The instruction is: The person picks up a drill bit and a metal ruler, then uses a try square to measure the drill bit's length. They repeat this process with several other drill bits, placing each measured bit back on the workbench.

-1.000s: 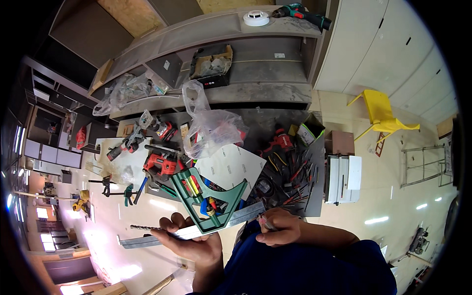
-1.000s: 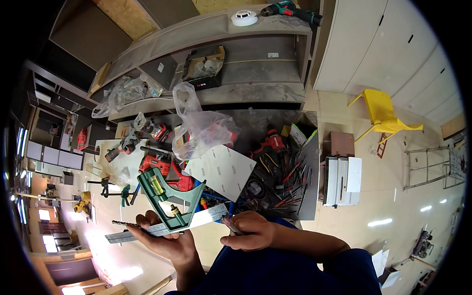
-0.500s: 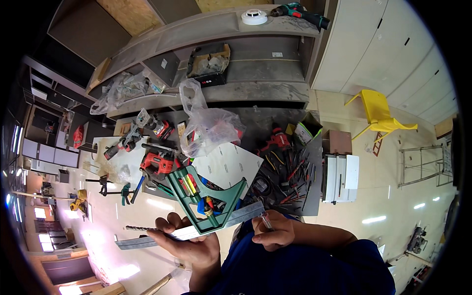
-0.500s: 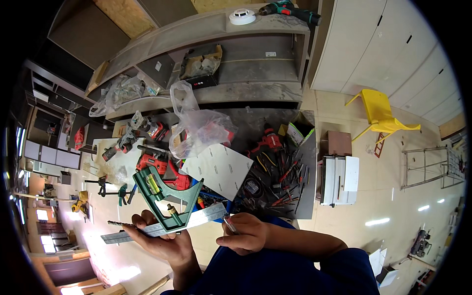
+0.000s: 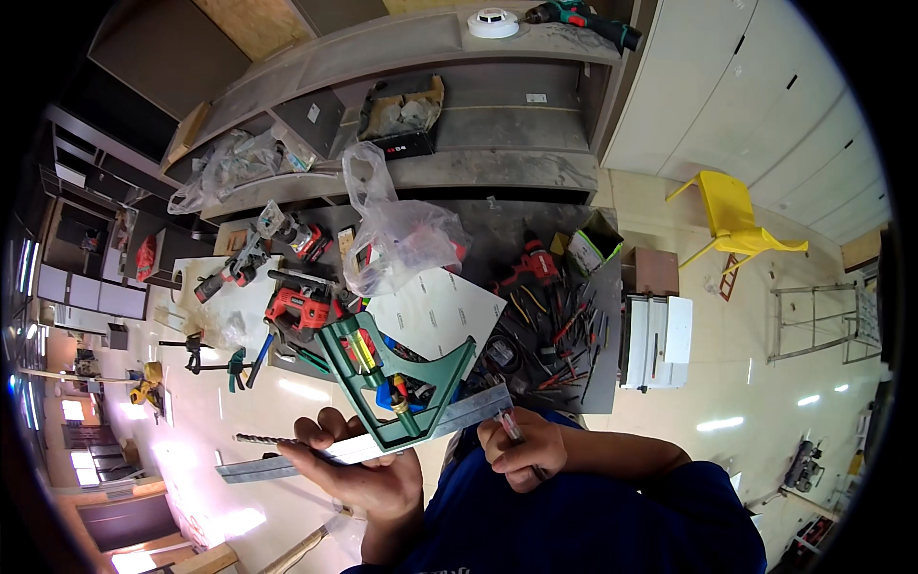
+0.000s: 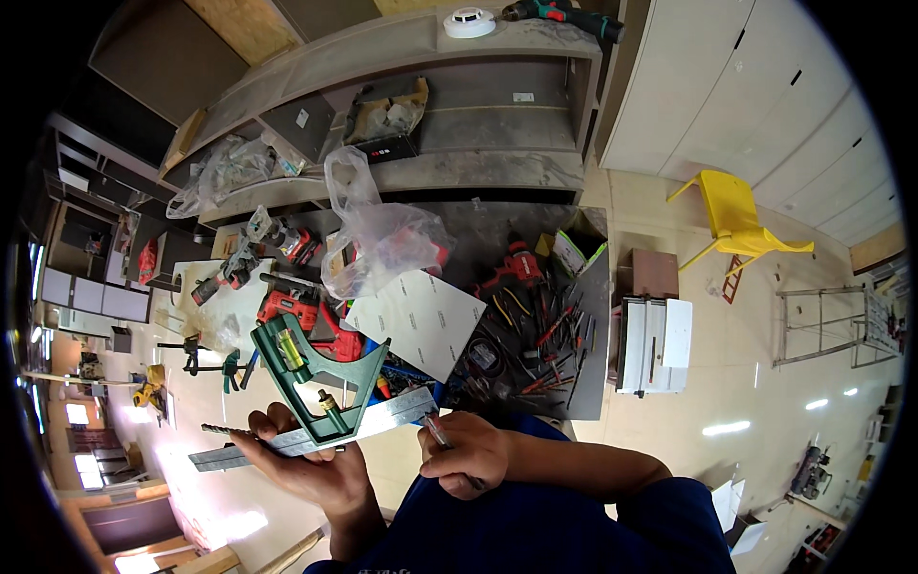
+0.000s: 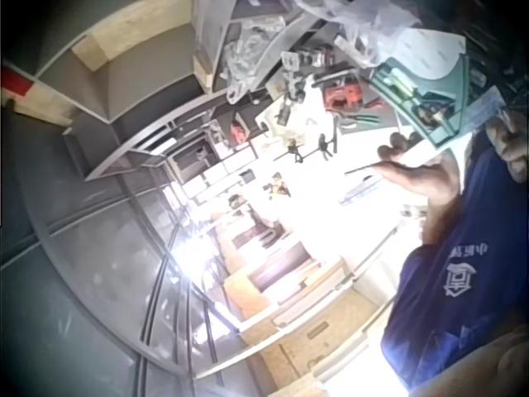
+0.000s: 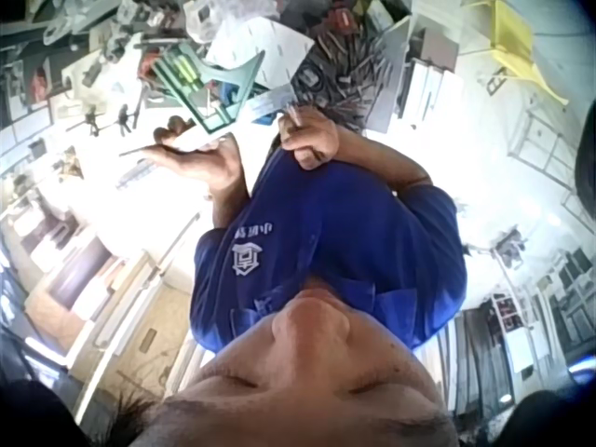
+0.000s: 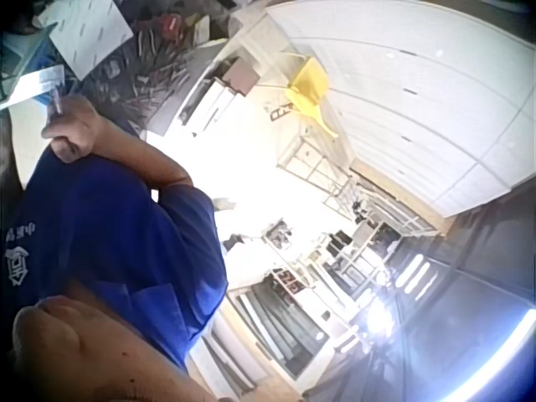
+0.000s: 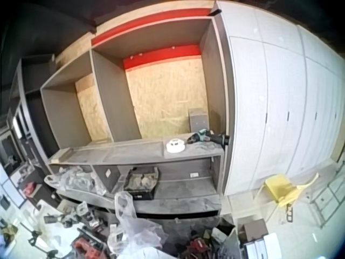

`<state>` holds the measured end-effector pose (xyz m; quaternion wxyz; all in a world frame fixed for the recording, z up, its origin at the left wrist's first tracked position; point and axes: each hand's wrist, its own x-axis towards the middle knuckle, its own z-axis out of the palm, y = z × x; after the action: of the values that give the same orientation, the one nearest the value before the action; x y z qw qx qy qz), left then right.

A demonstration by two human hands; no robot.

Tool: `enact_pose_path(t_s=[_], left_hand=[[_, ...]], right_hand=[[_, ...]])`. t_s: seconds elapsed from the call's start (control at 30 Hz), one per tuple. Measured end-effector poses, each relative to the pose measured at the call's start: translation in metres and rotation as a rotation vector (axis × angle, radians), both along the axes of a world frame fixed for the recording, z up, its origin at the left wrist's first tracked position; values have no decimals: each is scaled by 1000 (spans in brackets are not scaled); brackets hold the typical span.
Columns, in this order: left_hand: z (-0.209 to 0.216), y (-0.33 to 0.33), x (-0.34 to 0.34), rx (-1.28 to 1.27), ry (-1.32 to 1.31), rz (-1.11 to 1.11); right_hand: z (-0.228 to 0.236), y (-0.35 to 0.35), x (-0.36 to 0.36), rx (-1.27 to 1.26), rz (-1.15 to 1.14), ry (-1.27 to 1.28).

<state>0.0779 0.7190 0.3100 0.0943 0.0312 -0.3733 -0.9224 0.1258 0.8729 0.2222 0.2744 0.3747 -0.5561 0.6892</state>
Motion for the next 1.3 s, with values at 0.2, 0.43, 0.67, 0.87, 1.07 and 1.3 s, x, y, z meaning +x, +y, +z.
enact_pose_path(t_s=[0.2,0.43,0.67,0.87,1.07,1.3], left_hand=[[5,1,0,14,0,-3],[1,2,0,9,-5,10],[0,1,-1,13,-10,2],[2,2,-3,3,-18,38],[-1,3,-5,19,-3,32],[2,10,0,-18,40,77]], right_hand=[[-1,-6,-1,-99,32,-8],[-7,-11,0,-104,-92,21],[-6,-1,1,-16,-89,-28],[-11,9,0,44,-196,-41],[-8,8,-3,-58,-216,13],[-8,5,0,-116,-118,-11]])
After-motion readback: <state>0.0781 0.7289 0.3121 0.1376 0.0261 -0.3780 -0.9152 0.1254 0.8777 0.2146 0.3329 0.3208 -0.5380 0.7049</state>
